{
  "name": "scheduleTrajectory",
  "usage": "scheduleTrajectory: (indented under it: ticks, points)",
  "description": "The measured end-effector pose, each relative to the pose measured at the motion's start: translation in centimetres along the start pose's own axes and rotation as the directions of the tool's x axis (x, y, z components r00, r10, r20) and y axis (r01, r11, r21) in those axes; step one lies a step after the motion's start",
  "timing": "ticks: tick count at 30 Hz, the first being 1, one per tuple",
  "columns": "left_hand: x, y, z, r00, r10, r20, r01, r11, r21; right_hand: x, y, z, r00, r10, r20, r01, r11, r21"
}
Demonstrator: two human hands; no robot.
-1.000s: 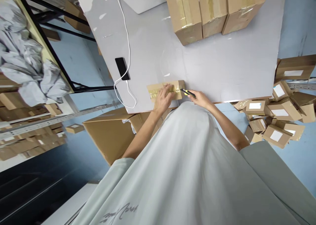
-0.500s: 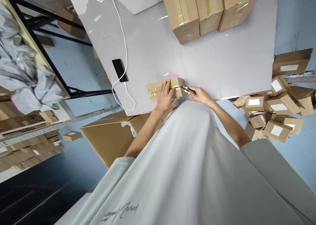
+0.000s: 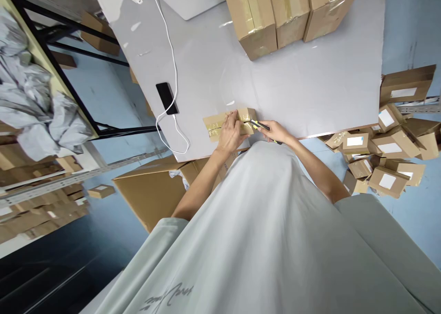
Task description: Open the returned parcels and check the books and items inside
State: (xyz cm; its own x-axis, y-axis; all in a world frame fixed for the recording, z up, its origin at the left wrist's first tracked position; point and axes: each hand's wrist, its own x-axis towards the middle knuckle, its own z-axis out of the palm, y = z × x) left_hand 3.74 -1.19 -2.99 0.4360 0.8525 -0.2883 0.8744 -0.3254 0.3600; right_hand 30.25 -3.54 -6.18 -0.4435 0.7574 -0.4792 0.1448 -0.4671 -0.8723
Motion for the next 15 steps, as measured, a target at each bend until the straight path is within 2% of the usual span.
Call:
scheduleTrajectory:
  ticks: [3, 8, 12, 15]
  points:
    - [0.0, 0.2, 0.1, 1.0, -0.004, -0.005, 0.004, 1.0, -0.006, -1.5, 0.4, 0.3, 0.998, 0.043, 0.043, -0.04, 0.997, -0.059]
    - [0.1, 0.0, -0.1, 1.0, 0.008, 0.005, -0.008, 1.0, -0.004, -3.9, 1.0, -0.1, 0.999, -0.01, -0.043, 0.002, 0.982, -0.189]
    - [0.3, 0.1, -1.0, 0.999, 0.033, 0.014, -0.034, 0.999, 0.02, -4.8, 1.6, -1.1, 0.985, 0.034, -0.171, -0.042, 0.998, -0.043]
    - [0.5, 1.2, -1.5, 1.0, -0.01, 0.016, 0.01, 1.0, 0.021, -4.6, 1.7, -0.7, 0.978, 0.117, -0.173, -0.097, 0.988, 0.118]
